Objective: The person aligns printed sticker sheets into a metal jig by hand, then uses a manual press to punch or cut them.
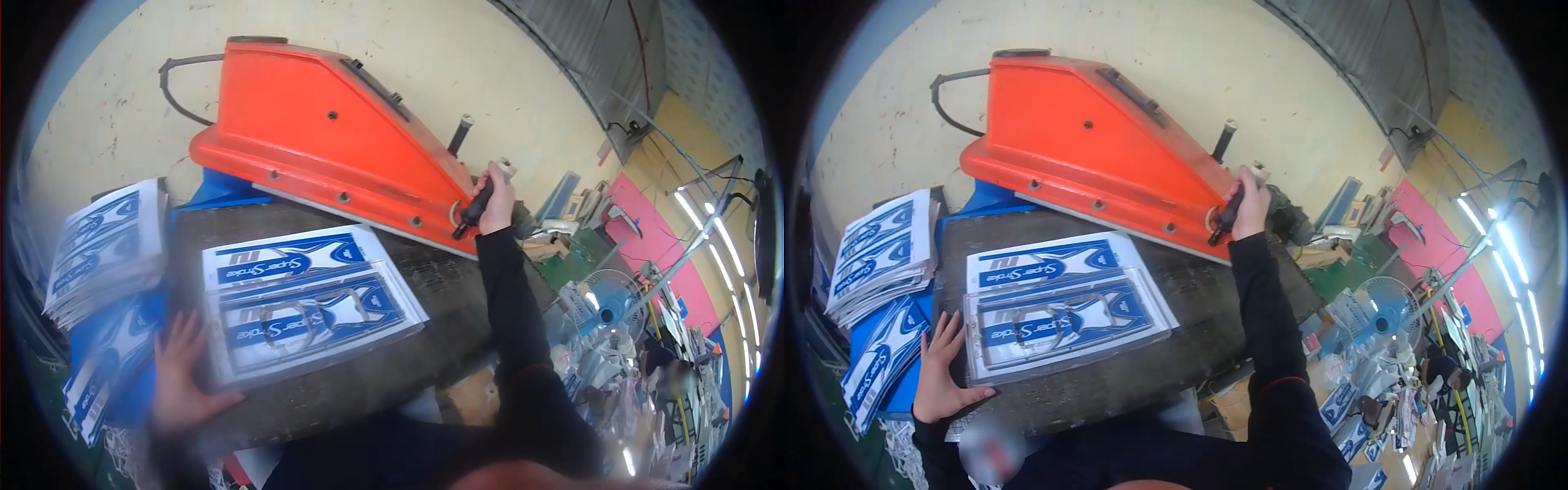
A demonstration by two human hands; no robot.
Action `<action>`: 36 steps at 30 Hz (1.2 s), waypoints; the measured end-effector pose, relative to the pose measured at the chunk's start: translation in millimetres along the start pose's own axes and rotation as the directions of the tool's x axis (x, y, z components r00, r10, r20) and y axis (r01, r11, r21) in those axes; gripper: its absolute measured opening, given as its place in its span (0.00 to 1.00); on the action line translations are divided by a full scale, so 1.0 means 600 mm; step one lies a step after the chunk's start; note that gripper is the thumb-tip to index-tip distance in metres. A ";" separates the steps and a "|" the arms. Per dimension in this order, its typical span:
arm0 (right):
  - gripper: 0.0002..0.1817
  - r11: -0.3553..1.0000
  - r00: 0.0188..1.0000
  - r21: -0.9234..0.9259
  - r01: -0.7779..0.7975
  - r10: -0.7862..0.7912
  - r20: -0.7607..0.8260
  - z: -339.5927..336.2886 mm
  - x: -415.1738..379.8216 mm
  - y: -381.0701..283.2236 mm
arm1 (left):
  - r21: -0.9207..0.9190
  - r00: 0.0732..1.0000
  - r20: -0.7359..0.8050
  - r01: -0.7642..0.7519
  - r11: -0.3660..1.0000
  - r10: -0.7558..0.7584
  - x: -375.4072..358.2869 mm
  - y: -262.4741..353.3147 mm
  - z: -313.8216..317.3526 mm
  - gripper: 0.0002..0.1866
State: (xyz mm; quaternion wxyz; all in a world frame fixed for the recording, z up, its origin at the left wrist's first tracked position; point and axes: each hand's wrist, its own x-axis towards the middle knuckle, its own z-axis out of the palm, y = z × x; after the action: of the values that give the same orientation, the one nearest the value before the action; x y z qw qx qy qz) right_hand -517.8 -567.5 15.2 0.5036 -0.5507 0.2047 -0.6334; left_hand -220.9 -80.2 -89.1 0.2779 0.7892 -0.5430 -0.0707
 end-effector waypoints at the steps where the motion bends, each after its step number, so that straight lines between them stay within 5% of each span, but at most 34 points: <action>1: 0.13 0.999 0.999 -0.028 0.031 -0.032 -0.026 -0.009 0.013 0.006 | 0.015 1.000 0.006 -0.011 1.000 0.011 0.002 0.004 -0.002 0.61; 9: 0.07 0.976 0.984 -0.164 0.145 -0.160 -0.080 -0.034 0.038 0.048 | 0.054 0.998 0.062 -0.030 0.998 0.026 0.006 0.001 -0.004 0.58; 11: 0.12 0.965 0.976 -0.186 0.182 -0.200 -0.082 -0.019 0.013 0.039 | 0.068 0.997 0.074 -0.028 0.997 0.023 0.008 0.003 -0.004 0.58; 12: 0.20 0.901 0.979 -0.394 0.180 -0.202 -0.016 -0.043 0.006 0.051 | 0.076 0.997 0.076 -0.028 0.997 0.022 0.010 0.005 -0.005 0.58; 13: 0.27 0.614 0.863 -0.639 0.463 -0.476 0.169 -0.014 -0.038 0.042 | 0.090 0.994 0.103 -0.041 0.995 0.032 0.011 0.008 -0.009 0.58; 14: 0.30 0.770 0.956 -0.567 0.293 -0.233 0.178 0.007 -0.089 0.033 | 0.064 0.994 0.105 -0.045 0.997 0.039 0.012 0.011 -0.011 0.58; 16: 0.29 0.372 0.710 -0.616 0.694 -0.497 0.499 0.078 -0.202 -0.003 | 0.044 0.993 0.107 -0.047 0.998 0.042 0.013 0.009 -0.014 0.58; 17: 0.28 0.359 0.652 -0.549 0.755 -0.316 0.689 0.082 -0.236 -0.010 | 0.004 0.996 0.076 -0.056 0.998 0.056 0.012 0.006 -0.016 0.58; 18: 0.27 0.362 0.540 -0.470 0.805 -0.120 0.833 0.083 -0.266 -0.014 | 0.017 0.996 0.083 -0.044 0.999 0.043 0.012 0.005 -0.017 0.58; 20: 0.27 0.613 0.420 -0.384 0.690 0.093 0.903 0.100 -0.319 -0.019 | -0.076 0.994 -0.007 -0.110 0.991 0.110 0.013 0.005 -0.021 0.57; 23: 0.29 0.698 0.299 -0.304 0.648 0.133 0.945 0.113 -0.345 -0.010 | -0.101 0.986 -0.066 -0.159 0.982 0.152 0.018 0.006 -0.025 0.56; 29: 0.29 0.626 0.311 -0.280 0.727 0.063 0.948 0.108 -0.350 0.008 | -0.205 0.976 -0.121 -0.204 0.957 0.182 0.027 0.001 -0.022 0.56; 32: 0.30 0.592 0.319 -0.278 0.756 0.037 0.947 0.104 -0.352 0.009 | -0.403 0.986 -0.109 -0.161 0.901 0.127 0.025 0.018 -0.018 0.55; 36: 0.31 0.583 0.344 -0.294 0.758 0.026 0.939 0.100 -0.352 0.011 | -0.456 0.978 -0.201 -0.142 0.879 0.054 0.026 0.036 0.001 0.39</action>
State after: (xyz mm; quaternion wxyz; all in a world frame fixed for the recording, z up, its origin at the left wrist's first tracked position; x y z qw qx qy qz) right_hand -485.0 -370.0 -75.5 0.1015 -0.9689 -0.0080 -0.2254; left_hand -232.7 -100.3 -75.6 0.5116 0.6734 -0.5215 -0.1130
